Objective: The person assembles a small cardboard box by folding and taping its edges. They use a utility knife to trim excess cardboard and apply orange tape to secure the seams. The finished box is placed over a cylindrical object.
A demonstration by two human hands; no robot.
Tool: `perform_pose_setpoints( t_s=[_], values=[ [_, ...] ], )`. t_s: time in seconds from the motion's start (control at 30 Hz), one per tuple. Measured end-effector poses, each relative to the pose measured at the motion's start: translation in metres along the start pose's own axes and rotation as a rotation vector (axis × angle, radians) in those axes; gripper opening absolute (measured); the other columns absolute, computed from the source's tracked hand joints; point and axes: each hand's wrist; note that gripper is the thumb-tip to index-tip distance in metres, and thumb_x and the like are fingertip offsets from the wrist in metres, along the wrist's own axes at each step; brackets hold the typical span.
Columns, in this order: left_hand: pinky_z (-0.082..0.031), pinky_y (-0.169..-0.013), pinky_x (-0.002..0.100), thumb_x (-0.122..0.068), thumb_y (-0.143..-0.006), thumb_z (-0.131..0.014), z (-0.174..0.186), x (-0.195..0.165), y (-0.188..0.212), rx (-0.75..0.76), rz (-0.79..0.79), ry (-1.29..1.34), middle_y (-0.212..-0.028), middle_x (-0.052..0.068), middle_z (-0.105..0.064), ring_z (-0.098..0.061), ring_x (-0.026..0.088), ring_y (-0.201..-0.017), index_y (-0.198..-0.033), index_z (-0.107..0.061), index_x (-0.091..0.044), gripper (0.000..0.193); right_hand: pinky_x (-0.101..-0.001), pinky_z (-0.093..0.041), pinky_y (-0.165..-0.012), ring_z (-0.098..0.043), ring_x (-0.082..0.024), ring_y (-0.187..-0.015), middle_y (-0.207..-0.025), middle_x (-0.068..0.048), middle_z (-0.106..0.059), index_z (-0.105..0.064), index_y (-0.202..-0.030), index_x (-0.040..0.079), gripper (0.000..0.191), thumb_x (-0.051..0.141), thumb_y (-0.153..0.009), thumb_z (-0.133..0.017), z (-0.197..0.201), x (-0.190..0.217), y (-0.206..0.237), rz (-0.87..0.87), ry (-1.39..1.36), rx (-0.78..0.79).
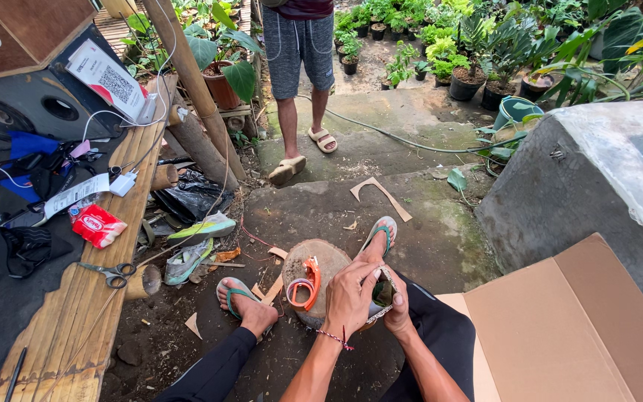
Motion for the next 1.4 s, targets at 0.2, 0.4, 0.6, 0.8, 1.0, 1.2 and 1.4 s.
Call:
perform_pose_setpoints(
  t_s=[0.2,0.4,0.6,0.8,1.0,1.2,1.4],
  values=[
    [-0.054,-0.084,0.042,-0.025,-0.099,-0.061,0.0,0.001,0.001,-0.014,-0.018,0.025,-0.108,0.014,-0.075,-0.071,0.035,-0.099,-0.109,-0.077,-0.006,0.027,-0.0323,-0.044,-0.103,-0.058,-0.019,-0.115,-0.125,-0.012,-0.062,-0.053,-0.135,-0.011,0.113,0.088,-0.082,-0.051,-0.004,0.011,0.0,-0.013,0.015,0.033],
    [-0.053,-0.087,0.041,-0.026,-0.098,-0.06,-0.002,-0.005,0.011,0.016,-0.015,0.032,-0.107,0.013,-0.075,-0.071,0.033,-0.101,-0.111,-0.078,-0.008,0.028,-0.0321,-0.043,-0.105,-0.057,-0.019,-0.118,-0.129,-0.011,-0.061,-0.05,-0.14,-0.01,0.113,0.086,-0.079,-0.054,0.002,0.011,0.012,-0.052,-0.019,0.034],
    [-0.048,-0.104,0.039,-0.034,-0.102,-0.053,-0.018,0.032,0.032,-0.055,0.027,0.195,-0.126,0.012,-0.07,-0.065,0.027,-0.12,-0.121,-0.074,-0.007,0.038,-0.0337,-0.047,-0.099,-0.06,-0.02,-0.111,-0.121,-0.013,-0.064,-0.055,-0.131,-0.009,0.11,0.086,-0.075,-0.059,-0.003,0.008,0.028,-0.037,-0.064,-0.013],
    [-0.036,-0.113,0.053,-0.058,-0.091,-0.045,-0.043,0.124,0.112,-0.438,0.861,0.812,-0.15,0.009,-0.05,-0.042,0.031,-0.14,-0.153,-0.045,-0.017,0.074,-0.0379,-0.051,-0.093,-0.066,-0.026,-0.101,-0.108,-0.018,-0.069,-0.064,-0.11,-0.008,0.105,0.089,-0.073,-0.056,-0.024,0.031,0.054,0.026,0.037,-0.111],
    [-0.047,-0.106,0.057,-0.065,-0.094,-0.048,-0.07,0.192,0.182,-0.099,1.353,1.404,-0.146,0.019,-0.048,-0.05,0.038,-0.131,-0.153,-0.036,-0.013,0.079,-0.0451,-0.053,-0.103,-0.074,-0.029,-0.101,-0.102,-0.017,-0.073,-0.067,-0.105,-0.002,0.08,0.074,-0.082,-0.065,-0.031,0.071,0.108,0.265,0.306,0.06],
    [-0.05,-0.102,0.054,-0.062,-0.093,-0.051,-0.084,0.205,0.184,0.114,1.139,1.667,-0.135,0.02,-0.057,-0.058,0.037,-0.12,-0.144,-0.045,-0.008,0.075,-0.0494,-0.059,-0.098,-0.081,-0.03,-0.092,-0.092,-0.015,-0.079,-0.07,-0.095,0.0,0.022,0.022,-0.097,-0.069,-0.039,0.053,0.156,0.446,0.272,0.139],
    [-0.054,-0.097,0.05,-0.058,-0.092,-0.054,-0.067,0.176,0.174,0.202,1.012,1.718,-0.124,0.02,-0.066,-0.065,0.035,-0.11,-0.136,-0.055,-0.003,0.071,-0.051,-0.062,-0.098,-0.082,-0.031,-0.099,-0.095,-0.013,-0.08,-0.069,-0.096,0.002,0.011,0.013,-0.097,-0.07,-0.042,0.038,0.186,0.596,0.392,0.203]
  ],
)
Point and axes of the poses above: each hand's wrist, its own y-axis away from the middle knuckle, its own z-axis out of the back of the hand, x = y × z
